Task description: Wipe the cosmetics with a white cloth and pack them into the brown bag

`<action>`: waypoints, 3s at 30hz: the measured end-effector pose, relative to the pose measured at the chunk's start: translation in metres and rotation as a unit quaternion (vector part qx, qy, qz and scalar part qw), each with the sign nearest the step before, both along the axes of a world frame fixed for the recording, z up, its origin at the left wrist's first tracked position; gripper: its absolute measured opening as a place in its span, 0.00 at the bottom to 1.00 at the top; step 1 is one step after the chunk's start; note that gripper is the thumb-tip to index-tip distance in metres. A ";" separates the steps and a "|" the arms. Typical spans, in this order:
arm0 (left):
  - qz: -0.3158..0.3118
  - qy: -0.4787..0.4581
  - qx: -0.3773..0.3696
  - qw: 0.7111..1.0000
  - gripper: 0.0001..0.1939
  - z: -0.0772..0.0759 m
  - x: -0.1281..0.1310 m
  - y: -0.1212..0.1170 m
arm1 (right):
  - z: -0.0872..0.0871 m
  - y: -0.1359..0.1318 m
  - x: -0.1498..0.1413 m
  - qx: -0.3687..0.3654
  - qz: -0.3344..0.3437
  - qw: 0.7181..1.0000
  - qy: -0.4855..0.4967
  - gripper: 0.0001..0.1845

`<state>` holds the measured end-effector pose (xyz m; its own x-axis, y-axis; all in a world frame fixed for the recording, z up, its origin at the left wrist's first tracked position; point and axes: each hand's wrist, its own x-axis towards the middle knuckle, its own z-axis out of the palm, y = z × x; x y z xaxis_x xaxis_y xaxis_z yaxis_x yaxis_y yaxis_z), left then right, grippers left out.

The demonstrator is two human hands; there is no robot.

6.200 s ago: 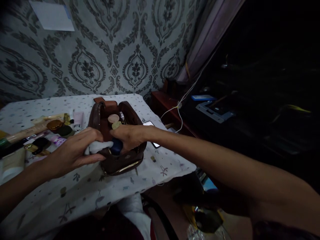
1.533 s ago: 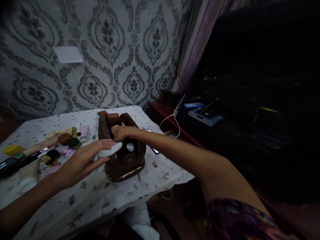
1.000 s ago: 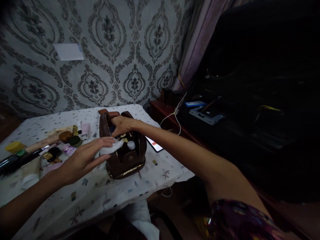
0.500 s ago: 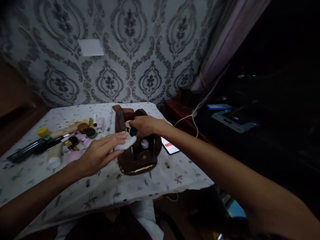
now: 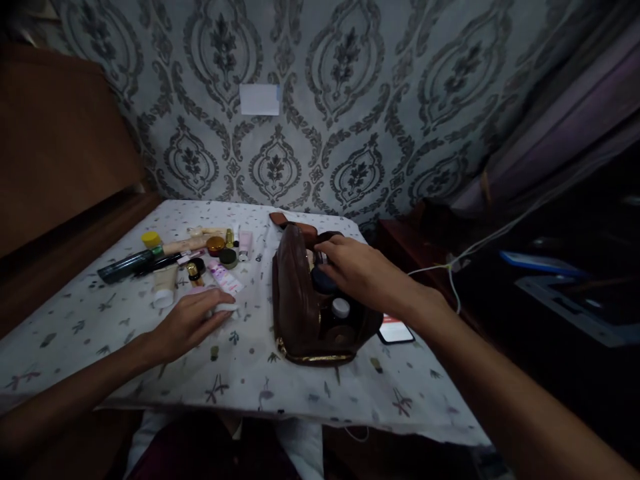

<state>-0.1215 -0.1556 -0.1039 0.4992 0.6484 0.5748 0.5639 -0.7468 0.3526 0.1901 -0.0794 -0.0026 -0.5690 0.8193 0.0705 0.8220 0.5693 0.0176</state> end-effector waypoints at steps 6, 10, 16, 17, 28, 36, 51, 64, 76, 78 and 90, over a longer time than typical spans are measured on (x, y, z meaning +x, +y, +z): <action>0.055 -0.016 -0.101 0.993 0.08 -0.015 -0.043 -0.005 | -0.028 -0.046 -0.034 0.164 0.107 0.972 0.130 0.14; 0.094 -0.007 -0.125 0.988 0.10 -0.019 -0.060 -0.009 | -0.050 -0.052 -0.045 0.210 0.118 0.963 0.124 0.10; 0.151 -0.062 -0.152 0.975 0.16 -0.022 -0.084 -0.006 | -0.052 -0.053 -0.052 0.231 0.123 0.948 0.178 0.09; 0.168 -0.080 -0.157 0.970 0.17 -0.022 -0.089 -0.003 | -0.052 -0.056 -0.056 0.236 0.125 0.945 0.187 0.09; 0.308 -0.446 -0.246 0.803 0.16 -0.059 -0.123 0.022 | -0.102 -0.004 -0.176 -0.050 -0.016 0.964 0.260 0.19; 0.311 -0.550 -0.233 0.740 0.19 -0.063 -0.132 0.030 | -0.139 0.056 -0.239 -0.100 -0.200 0.948 0.225 0.24; 0.295 -0.540 -0.255 0.746 0.16 -0.063 -0.135 0.028 | -0.139 0.047 -0.229 -0.057 -0.208 0.914 0.342 0.25; 0.147 -0.124 -0.046 0.980 0.12 -0.022 -0.048 -0.022 | -0.146 -0.049 -0.208 0.016 0.004 0.883 0.469 0.16; 0.149 -0.256 -0.227 0.928 0.12 -0.011 -0.040 -0.022 | -0.148 -0.080 -0.207 0.007 0.037 0.872 0.487 0.10; 0.158 -0.307 -0.264 0.901 0.16 -0.010 -0.042 -0.019 | -0.146 -0.080 -0.207 -0.017 0.035 0.861 0.507 0.11; 0.171 -0.550 -0.423 0.699 0.25 -0.025 -0.029 -0.012 | -0.151 -0.076 -0.206 -0.136 0.035 0.755 0.640 0.23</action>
<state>-0.1502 -0.1673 -0.1290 -0.2105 0.9622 -0.1729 -0.3020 0.1042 0.9476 -0.0163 -0.1556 -0.1541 -0.2187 0.8736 0.4347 0.0335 0.4520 -0.8914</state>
